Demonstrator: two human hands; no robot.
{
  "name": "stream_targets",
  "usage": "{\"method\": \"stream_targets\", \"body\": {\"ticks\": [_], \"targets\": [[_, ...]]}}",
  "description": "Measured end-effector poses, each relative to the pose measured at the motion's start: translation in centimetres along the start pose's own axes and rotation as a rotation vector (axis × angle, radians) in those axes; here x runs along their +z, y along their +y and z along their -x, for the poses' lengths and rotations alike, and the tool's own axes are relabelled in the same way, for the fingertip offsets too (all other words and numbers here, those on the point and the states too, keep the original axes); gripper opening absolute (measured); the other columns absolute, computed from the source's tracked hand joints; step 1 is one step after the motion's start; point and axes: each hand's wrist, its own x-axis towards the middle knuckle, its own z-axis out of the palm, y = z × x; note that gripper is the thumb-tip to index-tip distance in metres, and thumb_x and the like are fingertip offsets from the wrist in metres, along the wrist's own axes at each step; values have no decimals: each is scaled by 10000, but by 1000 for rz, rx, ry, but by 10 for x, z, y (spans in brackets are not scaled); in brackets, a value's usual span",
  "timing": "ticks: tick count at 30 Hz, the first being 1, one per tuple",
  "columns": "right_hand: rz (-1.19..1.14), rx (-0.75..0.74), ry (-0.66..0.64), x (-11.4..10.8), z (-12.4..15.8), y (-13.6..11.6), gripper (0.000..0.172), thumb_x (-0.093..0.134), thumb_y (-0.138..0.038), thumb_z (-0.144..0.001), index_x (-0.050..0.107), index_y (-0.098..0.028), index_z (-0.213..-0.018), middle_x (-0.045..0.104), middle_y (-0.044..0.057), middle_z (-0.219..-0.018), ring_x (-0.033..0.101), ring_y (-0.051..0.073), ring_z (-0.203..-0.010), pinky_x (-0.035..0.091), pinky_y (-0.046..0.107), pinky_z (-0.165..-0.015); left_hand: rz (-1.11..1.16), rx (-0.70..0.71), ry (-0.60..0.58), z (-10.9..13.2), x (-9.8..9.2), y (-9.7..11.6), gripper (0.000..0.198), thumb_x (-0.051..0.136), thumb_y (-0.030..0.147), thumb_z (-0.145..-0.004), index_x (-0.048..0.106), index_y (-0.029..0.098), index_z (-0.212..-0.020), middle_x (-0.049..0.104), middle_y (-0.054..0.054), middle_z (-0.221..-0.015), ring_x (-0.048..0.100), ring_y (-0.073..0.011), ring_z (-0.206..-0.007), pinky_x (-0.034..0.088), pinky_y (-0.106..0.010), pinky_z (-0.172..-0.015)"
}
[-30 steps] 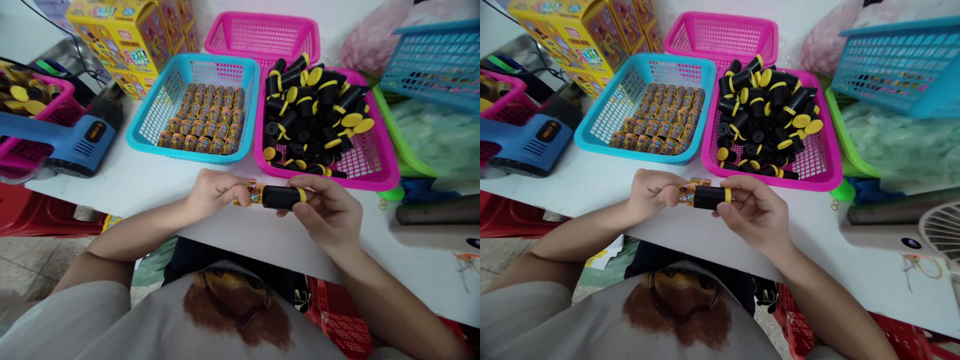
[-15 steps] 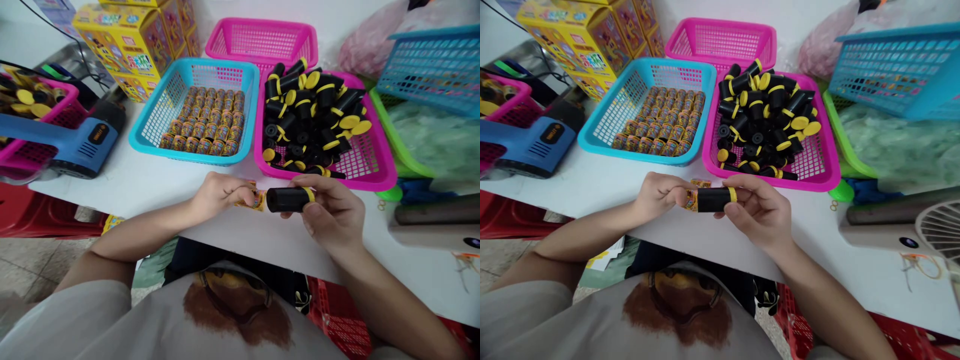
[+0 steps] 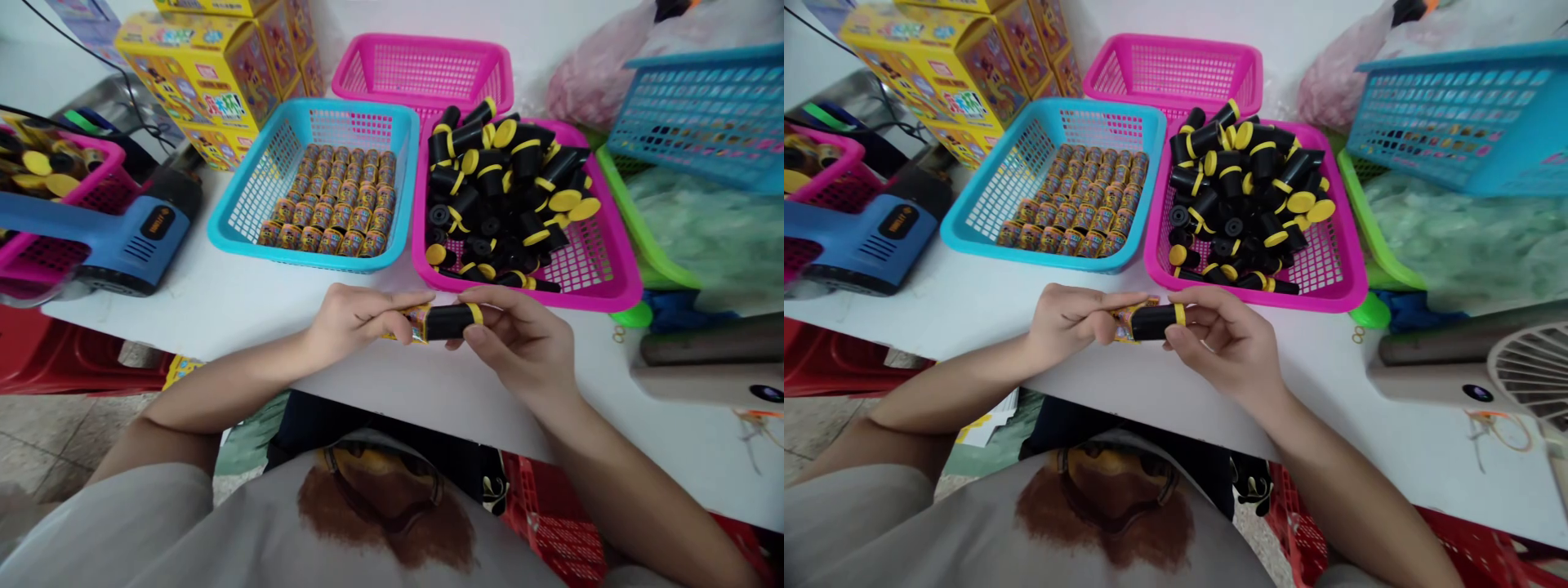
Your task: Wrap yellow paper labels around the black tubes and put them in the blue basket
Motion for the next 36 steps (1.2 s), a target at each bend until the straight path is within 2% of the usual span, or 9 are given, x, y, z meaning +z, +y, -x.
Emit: {"method": "stream_targets", "body": {"ticks": [3, 6, 10, 16, 21, 25, 30, 33, 36], "targets": [[47, -38, 19, 0, 0, 2, 354, 771, -151, -905, 743, -320, -1215, 778, 11, -1074, 786, 145, -891, 702, 280, -756, -1, 31, -11, -3, 2, -1, 430, 853, 462, -854, 820, 211, -1201, 841, -23, -845, 749, -123, -666, 564, -166, -652], [146, -45, 39, 0, 1, 2, 332, 788, -178, -895, 762, -313, -1198, 747, 30, -1122, 764, 132, -867, 696, 275, -767, -1, 19, 31, -4, 4, -1, 477, 940, 383, -757, 820, 187, -1174, 849, -45, -941, 780, -163, -753, 608, -214, -728], [285, -41, 35, 1, 3, 0, 313, 796, -217, -896, 762, -302, -1195, 728, 46, -1172, 753, 130, -846, 696, 281, -778, -34, 50, 67, -3, 7, 0, 379, 917, 368, -792, 785, 159, -1080, 835, -52, -970, 788, -165, -821, 621, -236, -807], [546, -159, -66, 7, 3, 2, 236, 779, -238, -908, 761, -293, -1137, 778, 38, -1136, 764, 168, -889, 687, 312, -817, -202, 167, -79, -2, 14, -9, 472, 811, 371, -914, 623, 208, -1315, 792, -71, -1152, 782, -210, -1051, 620, -304, -914], [391, -10, -62, 4, 2, 9, 304, 800, -289, -902, 739, -282, -1200, 796, 37, -1145, 764, 175, -899, 674, 345, -830, 8, -17, -245, -4, 10, -6, 605, 746, 364, -967, 431, 246, -1470, 767, -94, -1285, 775, -223, -1157, 645, -295, -899], [243, 44, 18, 8, 2, 10, 302, 843, -377, -874, 743, -263, -1135, 796, 16, -988, 750, 169, -830, 652, 333, -774, 135, -70, -171, -1, 14, -3, 601, 758, 320, -959, 396, 260, -1435, 802, -66, -1179, 809, -202, -1060, 659, -266, -852], [609, -65, 183, 14, 5, 2, 358, 772, -407, -941, 591, -231, -688, 620, -36, -628, 579, 120, -553, 472, 281, -523, 24, 15, -5, 8, 30, -6, 580, 749, 362, -969, 411, 249, -1426, 780, -92, -1257, 770, -224, -1190, 659, -312, -943], [758, -362, 137, 13, 3, 0, 170, 728, -389, -980, 682, -245, -902, 754, 31, -878, 734, 194, -816, 598, 331, -701, 131, -104, 71, 6, 31, -3, 748, 825, 421, -902, 359, 263, -1465, 803, -70, -1164, 800, -226, -1096, 667, -329, -919], [848, -572, 47, 14, 2, 3, 516, 797, -379, -925, 588, -219, -1369, 738, 130, -1242, 721, 272, -1164, 636, 424, -964, 329, -240, 96, 0, 29, 5, 880, 881, 475, -832, 298, 290, -1463, 802, -25, -1031, 814, -206, -922, 666, -321, -818]]}}
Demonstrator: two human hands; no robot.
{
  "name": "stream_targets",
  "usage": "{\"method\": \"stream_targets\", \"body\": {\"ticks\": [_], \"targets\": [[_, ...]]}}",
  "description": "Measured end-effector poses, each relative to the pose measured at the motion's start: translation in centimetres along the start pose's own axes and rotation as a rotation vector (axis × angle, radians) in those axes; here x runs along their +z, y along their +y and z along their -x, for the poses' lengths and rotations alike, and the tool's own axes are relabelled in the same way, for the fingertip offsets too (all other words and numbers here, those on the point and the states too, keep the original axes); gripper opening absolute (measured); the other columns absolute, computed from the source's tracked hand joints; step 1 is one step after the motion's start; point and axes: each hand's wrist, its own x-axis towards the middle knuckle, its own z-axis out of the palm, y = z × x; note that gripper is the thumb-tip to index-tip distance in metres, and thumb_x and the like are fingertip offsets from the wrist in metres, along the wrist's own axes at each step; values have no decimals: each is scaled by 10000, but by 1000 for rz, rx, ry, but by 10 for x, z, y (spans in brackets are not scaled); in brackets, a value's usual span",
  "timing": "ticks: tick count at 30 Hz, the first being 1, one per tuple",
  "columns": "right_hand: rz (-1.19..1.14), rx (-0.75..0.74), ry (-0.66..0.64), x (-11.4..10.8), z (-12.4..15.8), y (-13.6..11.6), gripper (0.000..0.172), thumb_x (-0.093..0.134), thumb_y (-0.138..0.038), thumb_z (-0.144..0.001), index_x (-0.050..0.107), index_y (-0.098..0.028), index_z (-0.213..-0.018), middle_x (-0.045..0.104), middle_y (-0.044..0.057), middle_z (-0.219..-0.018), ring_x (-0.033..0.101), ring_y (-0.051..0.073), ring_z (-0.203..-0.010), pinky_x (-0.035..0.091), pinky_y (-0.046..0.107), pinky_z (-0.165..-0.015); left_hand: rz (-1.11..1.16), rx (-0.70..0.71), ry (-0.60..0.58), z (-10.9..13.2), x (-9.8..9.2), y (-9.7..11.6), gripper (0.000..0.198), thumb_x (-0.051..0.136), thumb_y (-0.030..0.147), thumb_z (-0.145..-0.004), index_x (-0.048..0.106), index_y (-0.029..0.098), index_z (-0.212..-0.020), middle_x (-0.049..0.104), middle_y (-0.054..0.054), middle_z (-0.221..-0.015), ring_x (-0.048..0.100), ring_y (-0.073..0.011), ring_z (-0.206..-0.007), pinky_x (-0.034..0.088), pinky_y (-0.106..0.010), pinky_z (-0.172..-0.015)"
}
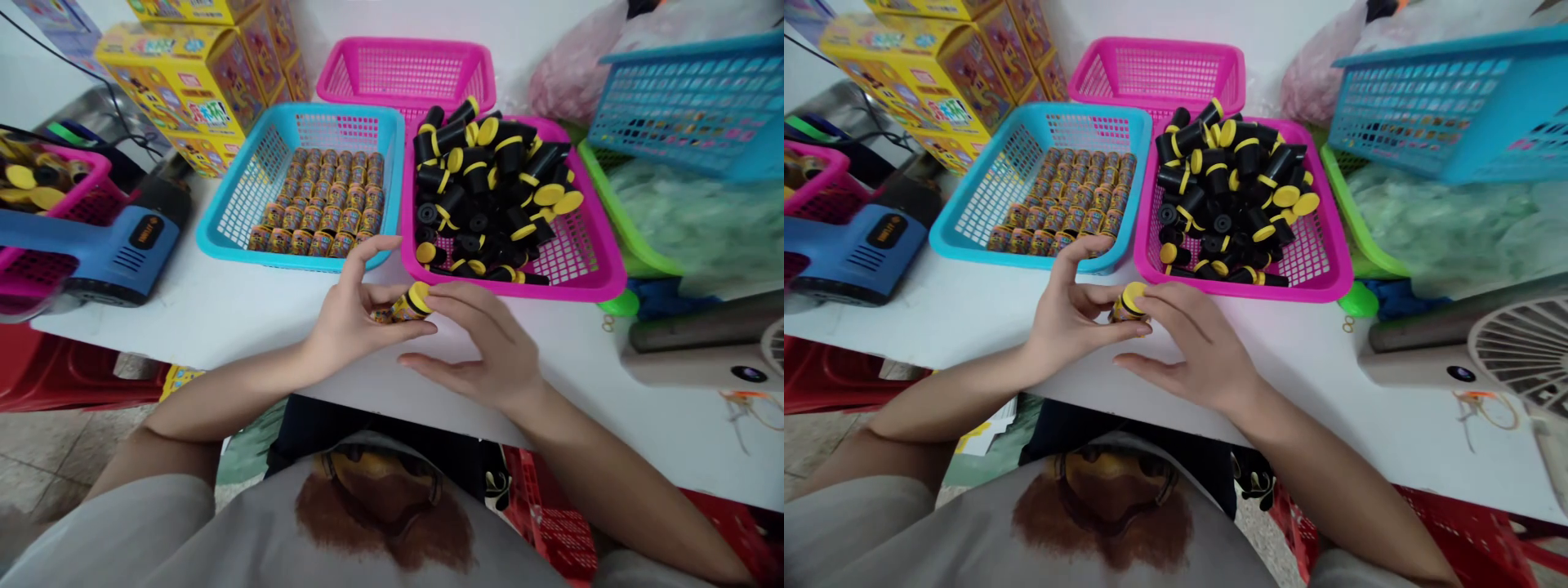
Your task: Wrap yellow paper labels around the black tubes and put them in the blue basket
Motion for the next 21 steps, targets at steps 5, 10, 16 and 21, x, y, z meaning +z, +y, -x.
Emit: {"method": "stream_targets", "body": {"ticks": [5, 10, 16, 21], "targets": [[105, -50, 10, 10, 3, -6, 589, 697, -160, -932, 469, -182, -1474, 694, 131, -1197, 695, 259, -1157, 657, 426, -942, 250, -112, -74, -6, 7, 4, 825, 915, 453, -776, 290, 316, -1297, 719, 54, -909, 744, -136, -732, 602, -256, -660], [166, -125, 13, 12, 5, -12, 376, 609, -189, -990, 553, -118, -1355, 671, 134, -1144, 671, 247, -1133, 651, 408, -977, 279, -129, -361, -7, 12, -4, 537, 726, 224, -853, 264, 289, -1118, 542, 117, -787, 567, -53, -568, 407, -156, -506], [167, -183, 25, 17, 7, -13, 271, 596, -236, -1014, 619, -147, -1269, 672, 116, -1115, 658, 263, -1117, 640, 463, -1005, 205, -43, -344, -5, 9, -5, 545, 694, 235, -833, 249, 290, -1143, 413, 141, -682, 459, -81, -508, 358, -204, -484], [23, -194, -24, 15, 13, -8, 321, 636, -240, -992, 609, -274, -1310, 700, 79, -1173, 662, 265, -1126, 617, 533, -1039, 249, -76, -480, -5, 6, -8, 571, 729, 354, -867, 249, 303, -1172, 433, 141, -663, 517, -107, -499, 411, -229, -457]]}}
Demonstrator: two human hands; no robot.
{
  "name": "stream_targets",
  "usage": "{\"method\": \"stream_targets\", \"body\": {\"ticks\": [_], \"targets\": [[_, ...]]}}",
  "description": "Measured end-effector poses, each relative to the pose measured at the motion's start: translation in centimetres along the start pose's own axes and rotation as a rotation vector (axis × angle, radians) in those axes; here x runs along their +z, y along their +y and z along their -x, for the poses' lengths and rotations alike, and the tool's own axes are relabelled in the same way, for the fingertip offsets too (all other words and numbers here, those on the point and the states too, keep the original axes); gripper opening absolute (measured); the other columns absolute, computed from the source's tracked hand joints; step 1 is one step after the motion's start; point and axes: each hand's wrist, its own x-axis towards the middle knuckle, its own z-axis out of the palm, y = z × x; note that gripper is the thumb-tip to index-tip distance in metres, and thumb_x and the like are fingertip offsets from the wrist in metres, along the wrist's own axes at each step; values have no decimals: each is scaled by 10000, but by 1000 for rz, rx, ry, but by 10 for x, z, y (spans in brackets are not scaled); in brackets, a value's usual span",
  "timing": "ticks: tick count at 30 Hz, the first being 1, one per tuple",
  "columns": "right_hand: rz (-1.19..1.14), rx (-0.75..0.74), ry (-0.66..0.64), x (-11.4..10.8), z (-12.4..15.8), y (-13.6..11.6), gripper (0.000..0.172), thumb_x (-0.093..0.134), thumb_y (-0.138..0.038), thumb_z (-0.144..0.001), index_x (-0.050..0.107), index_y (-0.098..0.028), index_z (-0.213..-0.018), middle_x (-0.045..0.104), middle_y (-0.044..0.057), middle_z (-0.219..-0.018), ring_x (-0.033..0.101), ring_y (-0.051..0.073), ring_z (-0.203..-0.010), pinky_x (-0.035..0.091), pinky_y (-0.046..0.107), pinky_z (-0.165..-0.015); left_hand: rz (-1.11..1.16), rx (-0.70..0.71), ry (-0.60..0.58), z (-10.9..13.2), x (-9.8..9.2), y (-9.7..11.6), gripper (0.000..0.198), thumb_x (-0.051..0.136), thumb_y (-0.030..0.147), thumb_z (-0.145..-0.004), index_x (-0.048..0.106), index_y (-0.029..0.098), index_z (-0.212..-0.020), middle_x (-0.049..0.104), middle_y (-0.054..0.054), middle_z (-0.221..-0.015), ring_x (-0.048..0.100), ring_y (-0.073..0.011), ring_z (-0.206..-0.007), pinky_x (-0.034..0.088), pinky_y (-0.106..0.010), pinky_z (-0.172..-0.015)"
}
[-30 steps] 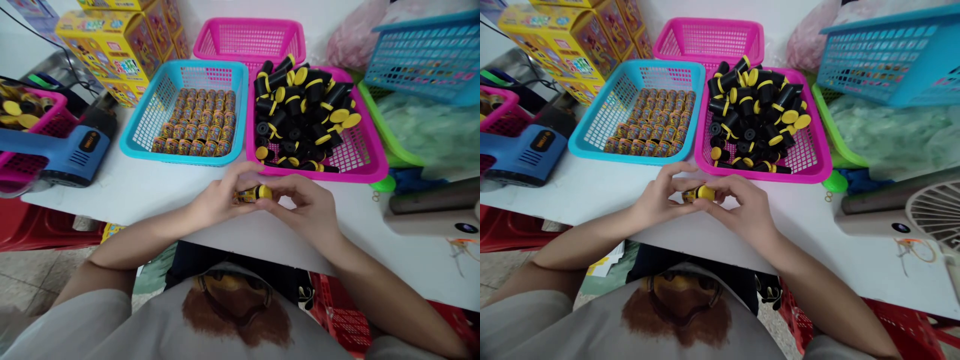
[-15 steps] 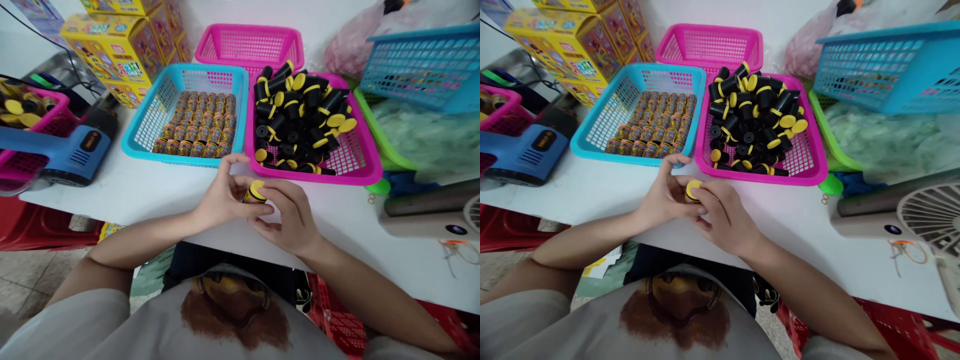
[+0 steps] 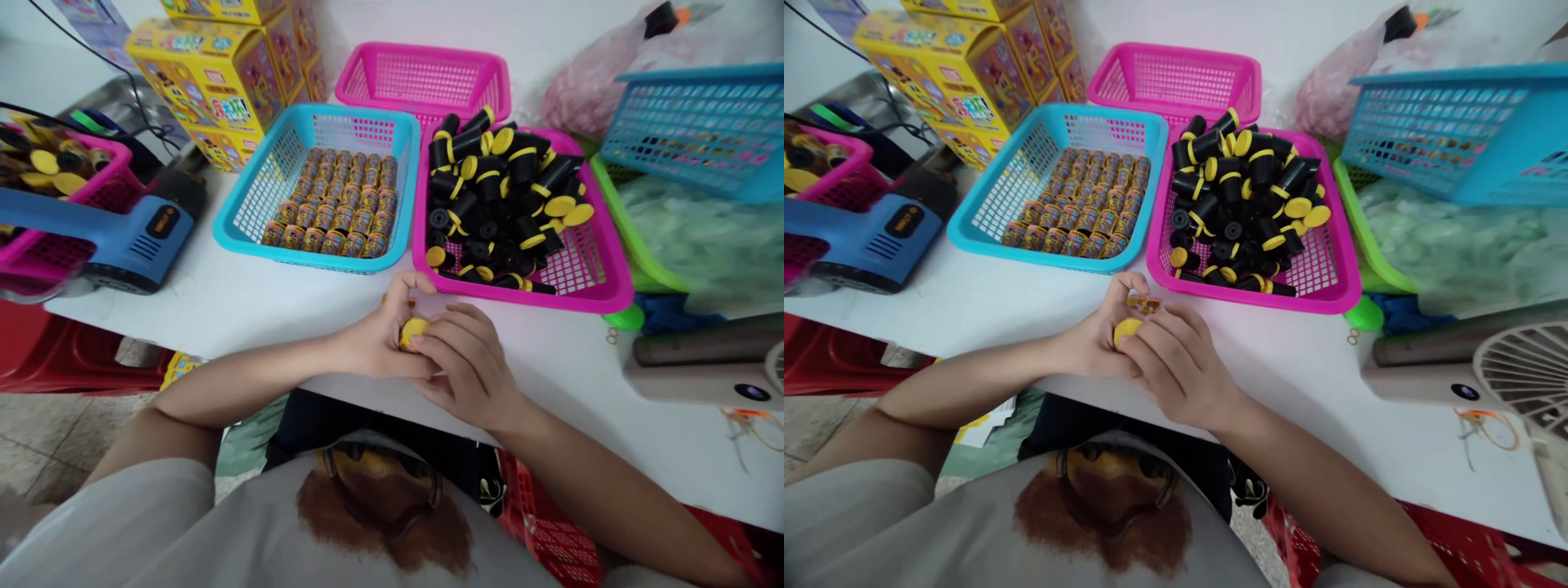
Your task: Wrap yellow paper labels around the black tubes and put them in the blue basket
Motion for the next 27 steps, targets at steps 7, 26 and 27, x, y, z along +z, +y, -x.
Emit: {"method": "stream_targets", "body": {"ticks": [7, 26, 27], "targets": [[96, 89, 65, -1, -3, 8, 473, 731, -270, -938, 560, -366, -1368, 639, 52, -1143, 665, 260, -1087, 606, 513, -1014, -526, 230, 212, 4, -11, 26, 379, 758, 371, -911, 464, 239, -1110, 653, -40, -1046, 676, -154, -922, 586, -285, -804], [8, 643, -752, 6, -74, 135, 134, 819, -228, -735, 776, -249, -860, 785, 12, -821, 731, 216, -747, 602, 351, -750, -1362, -799, 465, -73, -217, 69, 383, 827, 555, -769, 738, 192, -852, 628, 25, -620, 660, -207, -918, 481, -293, -874], [15, 668, -710, 1, -70, 133, 132, 802, -251, -768, 779, -242, -898, 784, 18, -831, 730, 214, -743, 604, 358, -748, -1348, -863, 435, -73, -217, 66, 365, 820, 521, -788, 744, 174, -872, 636, 9, -628, 675, -228, -921, 485, -309, -870]]}}
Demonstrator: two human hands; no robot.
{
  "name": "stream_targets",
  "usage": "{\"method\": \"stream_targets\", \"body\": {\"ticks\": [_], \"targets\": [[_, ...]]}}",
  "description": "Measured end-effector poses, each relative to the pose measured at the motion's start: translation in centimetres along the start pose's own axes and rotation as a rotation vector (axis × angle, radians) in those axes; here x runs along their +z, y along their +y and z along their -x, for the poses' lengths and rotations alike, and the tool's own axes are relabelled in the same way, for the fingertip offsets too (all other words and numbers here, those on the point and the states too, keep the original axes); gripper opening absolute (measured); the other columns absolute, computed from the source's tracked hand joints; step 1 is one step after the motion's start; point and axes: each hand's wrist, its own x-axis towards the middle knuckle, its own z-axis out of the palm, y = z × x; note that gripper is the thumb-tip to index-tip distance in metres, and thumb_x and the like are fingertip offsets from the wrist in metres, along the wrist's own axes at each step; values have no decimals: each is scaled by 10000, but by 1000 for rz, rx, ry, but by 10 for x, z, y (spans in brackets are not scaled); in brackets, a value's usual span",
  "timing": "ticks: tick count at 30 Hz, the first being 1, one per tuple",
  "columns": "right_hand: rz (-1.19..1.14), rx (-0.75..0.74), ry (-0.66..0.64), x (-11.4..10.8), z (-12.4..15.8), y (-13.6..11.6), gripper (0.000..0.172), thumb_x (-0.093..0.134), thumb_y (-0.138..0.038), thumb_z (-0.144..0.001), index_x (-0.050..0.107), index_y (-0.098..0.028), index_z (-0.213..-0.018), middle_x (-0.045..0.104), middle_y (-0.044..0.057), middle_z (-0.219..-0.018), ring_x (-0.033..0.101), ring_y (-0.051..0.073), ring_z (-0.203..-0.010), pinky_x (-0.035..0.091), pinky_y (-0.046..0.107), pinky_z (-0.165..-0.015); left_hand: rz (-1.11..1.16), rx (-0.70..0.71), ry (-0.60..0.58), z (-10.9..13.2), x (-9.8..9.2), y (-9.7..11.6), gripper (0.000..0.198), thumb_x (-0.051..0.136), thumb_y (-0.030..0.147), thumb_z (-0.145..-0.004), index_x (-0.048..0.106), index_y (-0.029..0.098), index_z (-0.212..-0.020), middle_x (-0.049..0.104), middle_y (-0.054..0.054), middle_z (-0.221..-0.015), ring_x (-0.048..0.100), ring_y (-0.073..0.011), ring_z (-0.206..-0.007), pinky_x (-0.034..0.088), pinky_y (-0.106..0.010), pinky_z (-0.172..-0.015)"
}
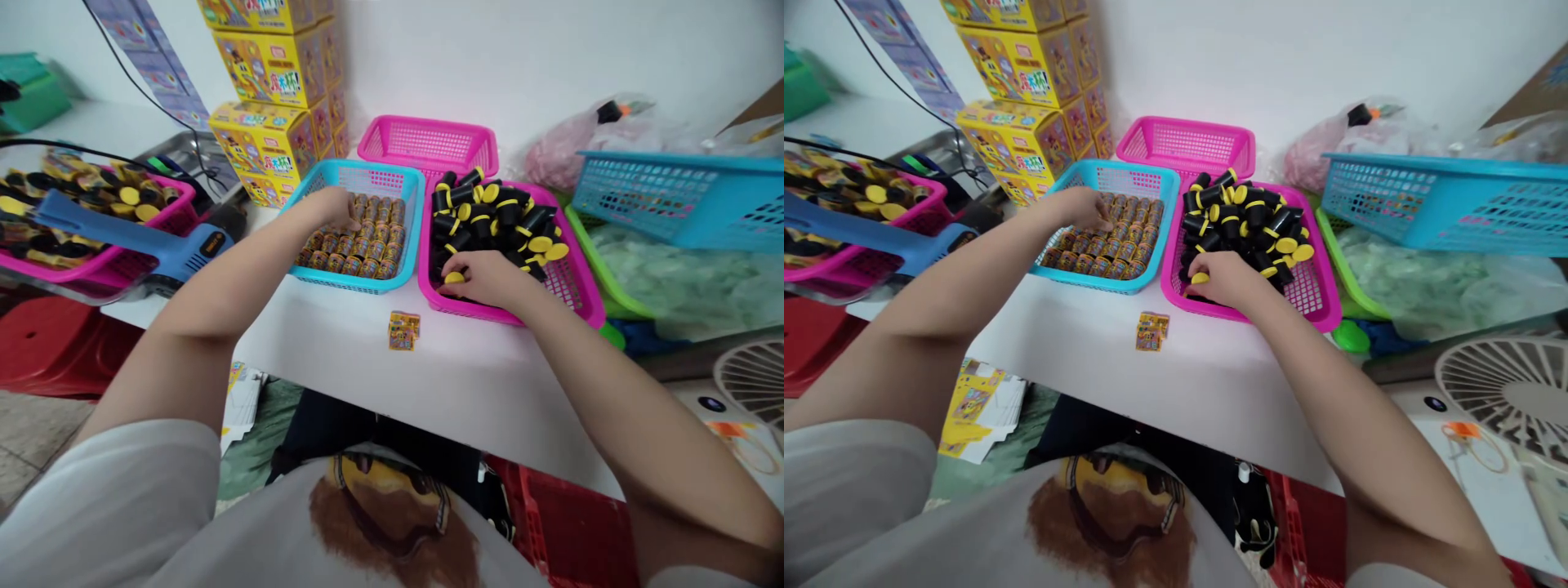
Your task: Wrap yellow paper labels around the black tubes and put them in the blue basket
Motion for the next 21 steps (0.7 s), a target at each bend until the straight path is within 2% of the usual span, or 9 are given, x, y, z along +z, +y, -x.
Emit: {"method": "stream_targets", "body": {"ticks": [2, 5, 8, 9, 10, 12, 14, 17, 21], "targets": [[-83, 53, 133, -2, 15, 4, 186, 765, -290, -822, 780, -227, -996, 779, 35, -844, 725, 211, -722, 609, 373, -721, 9, 1, -21, 1, 3, -1, 345, 821, 459, -804, 748, 144, -926, 670, -22, -685, 690, -263, -942, 495, -343, -877], [-297, 69, 424, 1, 41, 8, 232, 736, -320, -855, 766, -231, -1068, 771, 52, -889, 724, 213, -725, 623, 388, -695, 110, 130, 210, 20, 3, 2, 409, 778, 451, -875, 714, 141, -1133, 742, -63, -921, 665, -270, -1072, 494, -378, -961], [-428, 10, 677, 10, 63, 9, 235, 713, -344, -897, 726, -257, -1115, 758, 77, -1004, 742, 231, -833, 647, 408, -737, 229, 379, 425, 69, 11, 17, 335, 590, 390, -1019, 665, 185, -1274, 737, -96, -1162, 656, -253, -1160, 478, -384, -1034], [-440, -2, 746, 13, 68, 8, 234, 705, -356, -914, 713, -266, -1130, 751, 86, -1042, 742, 234, -857, 652, 412, -741, 256, 499, 411, 91, 18, 24, 285, 556, 360, -1033, 687, 198, -1227, 740, -93, -1154, 678, -250, -1130, 492, -382, -1023], [-438, -11, 800, 16, 73, 7, 234, 699, -369, -927, 704, -274, -1141, 744, 94, -1079, 742, 238, -874, 656, 414, -735, 269, 633, 321, 113, 29, 31, 243, 547, 342, -1036, 713, 212, -1156, 751, -72, -1093, 704, -240, -1067, 517, -372, -991], [-389, -32, 853, 20, 81, 4, 220, 695, -386, -943, 703, -285, -1139, 736, 109, -1140, 742, 253, -925, 662, 426, -733, 252, 897, 18, 152, 58, 43, 212, 567, 345, -1038, 745, 244, -1089, 774, -33, -1045, 736, -210, -982, 563, -336, -943], [-313, -73, 839, 22, 84, 2, 190, 697, -378, -946, 711, -295, -1117, 742, 109, -1160, 740, 279, -1008, 667, 447, -761, 248, 890, 10, 174, 92, 50, 246, 560, 319, -1048, 740, 211, -1177, 764, -95, -1205, 733, -246, -1097, 571, -388, -1024], [-216, -141, 785, 21, 87, -1, 161, 704, -352, -941, 721, -300, -1092, 762, 96, -1142, 735, 298, -1086, 661, 486, -861, 230, 681, 86, 176, 128, 52, 309, 599, 278, -1027, 696, 124, -1276, 710, -189, -1288, 703, -297, -1195, 556, -483, -1089], [-158, -172, 736, 21, 89, 0, 153, 706, -337, -943, 726, -294, -1089, 770, 98, -1175, 742, 302, -1113, 631, 532, -981, 263, 584, 47, 156, 132, 53, 256, 749, 231, -929, 737, 122, -1161, 747, -127, -1062, 741, -255, -974, 611, -403, -919]]}}
